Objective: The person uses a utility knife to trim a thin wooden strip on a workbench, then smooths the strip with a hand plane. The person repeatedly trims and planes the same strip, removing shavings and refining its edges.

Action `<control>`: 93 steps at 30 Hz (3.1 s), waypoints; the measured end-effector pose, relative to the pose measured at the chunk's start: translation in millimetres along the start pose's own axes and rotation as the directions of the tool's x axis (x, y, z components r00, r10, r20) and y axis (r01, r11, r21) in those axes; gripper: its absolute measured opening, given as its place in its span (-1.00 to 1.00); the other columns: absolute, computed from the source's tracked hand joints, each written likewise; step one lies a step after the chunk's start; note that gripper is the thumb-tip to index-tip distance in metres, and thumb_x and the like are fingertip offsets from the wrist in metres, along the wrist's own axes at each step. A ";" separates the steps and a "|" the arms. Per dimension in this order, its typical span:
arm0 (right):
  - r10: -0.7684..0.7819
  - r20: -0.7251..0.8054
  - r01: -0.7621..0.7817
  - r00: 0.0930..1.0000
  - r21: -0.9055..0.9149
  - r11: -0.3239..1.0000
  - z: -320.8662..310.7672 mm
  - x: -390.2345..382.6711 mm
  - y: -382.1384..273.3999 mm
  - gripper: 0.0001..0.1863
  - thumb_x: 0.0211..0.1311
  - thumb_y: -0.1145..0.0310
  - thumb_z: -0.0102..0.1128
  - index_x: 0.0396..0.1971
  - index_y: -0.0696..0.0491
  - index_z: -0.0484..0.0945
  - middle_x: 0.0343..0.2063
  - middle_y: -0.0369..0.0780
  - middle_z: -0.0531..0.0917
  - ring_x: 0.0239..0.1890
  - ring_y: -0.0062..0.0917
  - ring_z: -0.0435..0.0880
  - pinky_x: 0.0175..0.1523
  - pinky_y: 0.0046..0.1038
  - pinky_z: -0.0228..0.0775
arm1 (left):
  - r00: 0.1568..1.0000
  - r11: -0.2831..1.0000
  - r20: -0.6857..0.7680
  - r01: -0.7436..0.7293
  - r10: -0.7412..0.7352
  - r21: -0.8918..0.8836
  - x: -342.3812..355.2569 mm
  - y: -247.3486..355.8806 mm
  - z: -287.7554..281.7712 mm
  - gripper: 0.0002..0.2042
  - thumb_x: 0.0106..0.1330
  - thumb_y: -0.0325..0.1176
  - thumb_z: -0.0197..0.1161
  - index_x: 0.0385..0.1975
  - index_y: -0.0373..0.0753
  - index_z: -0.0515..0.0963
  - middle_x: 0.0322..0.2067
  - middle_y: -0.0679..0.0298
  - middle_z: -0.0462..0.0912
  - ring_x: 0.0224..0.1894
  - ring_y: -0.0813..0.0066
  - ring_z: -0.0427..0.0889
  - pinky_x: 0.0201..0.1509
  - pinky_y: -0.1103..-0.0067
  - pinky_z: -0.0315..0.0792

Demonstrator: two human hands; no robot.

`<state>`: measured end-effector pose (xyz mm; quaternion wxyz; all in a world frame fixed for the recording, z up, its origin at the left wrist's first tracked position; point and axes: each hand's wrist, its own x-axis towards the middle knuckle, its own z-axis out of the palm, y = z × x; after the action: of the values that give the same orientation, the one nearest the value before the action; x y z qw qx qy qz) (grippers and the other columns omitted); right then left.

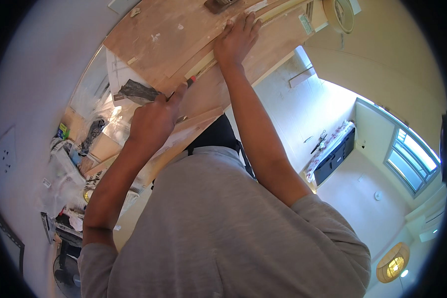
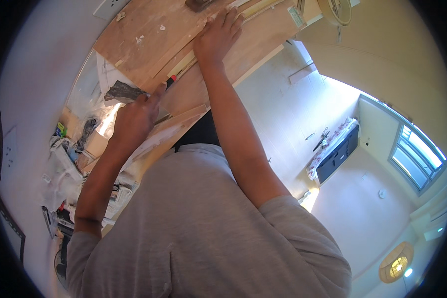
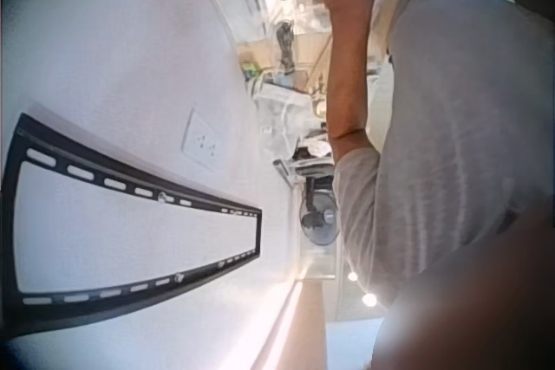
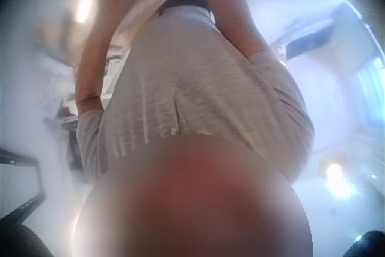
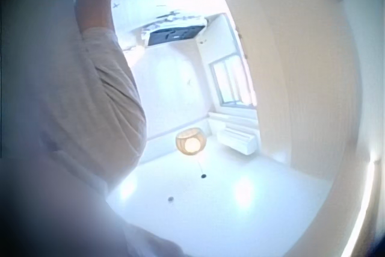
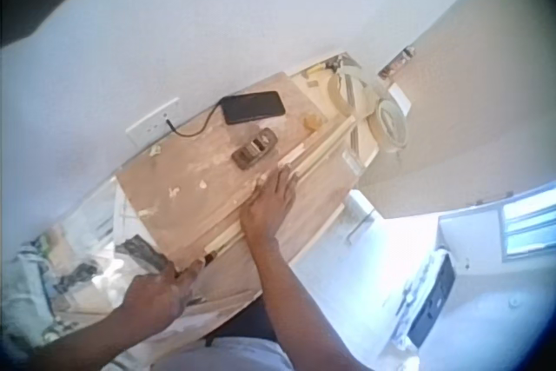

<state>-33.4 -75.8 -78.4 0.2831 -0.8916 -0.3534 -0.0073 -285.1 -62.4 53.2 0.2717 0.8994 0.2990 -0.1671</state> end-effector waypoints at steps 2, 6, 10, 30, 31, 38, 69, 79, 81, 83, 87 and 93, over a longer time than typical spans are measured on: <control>0.012 -0.023 -0.012 1.000 -0.010 1.000 3.2 0.0 -0.8 -0.43 0.55 0.27 -0.01 0.43 0.22 0.29 0.52 0.12 0.16 0.58 0.21 -0.05 0.54 0.23 -0.13 | 1.000 1.000 -0.022 -0.021 0.021 0.020 -5.7 -3.5 1.7 -0.48 0.44 -0.31 0.22 0.42 -0.03 0.42 -0.34 -0.04 0.67 -0.42 -0.05 0.74 -0.33 0.16 0.63; 0.009 -0.013 -0.009 1.000 -0.037 0.999 3.3 1.3 -1.8 -0.45 0.57 0.26 -0.03 0.44 0.19 0.29 0.52 0.12 0.16 0.57 0.22 -0.05 0.53 0.24 -0.12 | 0.988 0.993 0.109 0.102 -0.107 0.052 -30.0 -5.9 -5.9 -0.45 0.44 -0.32 0.22 0.44 0.01 0.40 -0.35 -0.03 0.66 -0.41 -0.03 0.74 -0.32 0.16 0.62; 0.012 -0.009 -0.012 1.000 -0.003 1.000 3.2 0.2 -0.7 -0.44 0.58 0.22 -0.03 0.42 0.19 0.31 0.53 0.12 0.15 0.58 0.21 -0.07 0.55 0.25 -0.17 | 0.998 0.998 -0.009 0.068 -0.068 -0.013 -40.7 4.1 -18.8 -0.46 0.43 -0.33 0.24 0.43 0.01 0.42 -0.36 -0.04 0.67 -0.36 -0.04 0.73 -0.29 0.17 0.60; 0.446 0.157 -0.472 0.881 0.360 0.805 -42.1 132.9 123.2 -0.42 0.18 0.25 0.41 0.07 0.31 0.44 -0.09 0.18 0.70 -0.04 0.09 0.71 0.18 -0.11 0.50 | 0.794 0.306 -0.324 -0.182 -0.515 -0.934 53.1 88.9 22.4 -0.49 0.41 -0.37 0.37 0.31 -0.29 0.40 -0.42 0.39 0.50 -0.55 0.71 0.47 -0.55 0.66 0.35; 0.434 0.166 -0.464 0.885 0.386 0.797 -41.7 132.0 125.2 -0.43 0.19 0.28 0.40 0.08 0.31 0.43 -0.10 0.16 0.70 -0.05 0.05 0.72 0.12 -0.12 0.55 | 0.787 0.331 -0.339 -0.182 -0.515 -0.926 61.4 95.9 18.0 -0.50 0.42 -0.36 0.36 0.31 -0.29 0.40 -0.43 0.39 0.49 -0.55 0.71 0.47 -0.55 0.66 0.36; 0.470 0.323 -0.559 0.822 0.615 0.556 -64.1 117.0 118.7 -0.51 0.29 0.48 0.27 0.17 0.27 0.35 -0.08 -0.05 0.65 -0.29 -0.38 0.77 -0.43 -0.40 0.72 | 0.812 0.355 -0.329 -0.162 -0.482 -0.921 91.3 111.0 -11.6 -0.49 0.41 -0.29 0.41 0.28 -0.30 0.43 -0.51 0.40 0.46 -0.60 0.67 0.44 -0.57 0.64 0.35; 0.040 0.487 -0.484 0.872 0.872 -0.072 -181.0 124.3 113.0 -0.66 0.43 0.23 0.38 0.09 -0.03 0.54 0.00 -0.33 0.67 0.06 -0.51 0.64 0.20 -0.25 0.48 | 0.940 0.529 -0.302 -0.179 -0.156 -0.830 49.0 64.2 -49.7 -0.27 0.10 -0.65 0.36 0.38 -0.36 0.34 -0.25 0.37 0.50 -0.20 0.60 0.52 -0.03 0.64 0.45; 0.195 0.456 -0.496 0.868 0.810 0.312 -99.0 59.6 93.1 -0.11 0.11 0.34 0.61 0.32 0.24 0.21 -0.07 -0.09 0.67 -0.05 -0.32 0.71 0.06 -0.27 0.61 | 0.952 0.592 -0.110 0.086 -0.287 -0.801 -33.9 1.0 -36.7 -0.28 0.09 -0.60 0.34 0.37 -0.37 0.35 -0.27 0.38 0.49 -0.22 0.60 0.50 -0.03 0.64 0.44; 0.198 0.363 -0.408 0.911 0.714 0.569 -81.0 56.0 87.1 -0.05 0.02 0.34 0.65 0.32 0.29 0.20 -0.07 -0.04 0.67 -0.04 -0.26 0.71 0.10 -0.26 0.59 | 0.944 0.565 -0.082 0.120 -0.319 -0.816 -41.3 -5.7 -25.4 -0.30 0.12 -0.58 0.33 0.37 -0.38 0.35 -0.27 0.37 0.48 -0.21 0.58 0.49 -0.03 0.62 0.44; 0.165 0.313 -0.333 0.935 0.623 0.707 -71.1 52.1 85.4 0.01 -0.04 0.34 0.67 0.34 0.32 0.18 -0.09 -0.03 0.66 -0.04 -0.23 0.71 0.12 -0.27 0.57 | 0.945 0.550 -0.076 0.117 -0.317 -0.827 -45.1 -12.9 -14.7 -0.29 0.12 -0.58 0.34 0.38 -0.38 0.35 -0.26 0.36 0.48 -0.20 0.57 0.49 -0.02 0.62 0.44; 0.135 0.151 -0.187 0.979 0.409 0.893 -63.8 50.2 87.5 -0.03 0.10 0.22 0.61 0.40 0.31 0.25 -0.05 -0.01 0.65 -0.08 -0.25 0.73 0.08 -0.30 0.56 | 0.939 0.587 -0.056 0.164 -0.338 -0.793 -38.7 -23.7 -6.7 -0.26 0.14 -0.58 0.35 0.41 -0.39 0.32 -0.23 0.37 0.47 -0.18 0.55 0.47 0.01 0.61 0.43; 0.191 0.234 -0.287 0.953 0.512 0.809 -70.6 68.7 113.2 -0.13 0.18 0.09 0.54 0.38 0.23 0.38 -0.13 -0.09 0.69 -0.10 -0.26 0.72 0.08 -0.31 0.54 | 0.939 0.834 -0.223 0.105 -0.263 -0.542 -5.5 -3.2 -62.0 -0.56 0.51 -0.36 0.23 0.34 -0.31 0.42 -0.19 0.01 0.64 -0.18 0.33 0.61 -0.01 0.47 0.50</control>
<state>103.1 -135.6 -61.0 0.4899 -0.8100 -0.2487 0.2050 -282.8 -26.3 103.9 0.4413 0.7727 0.4555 0.0277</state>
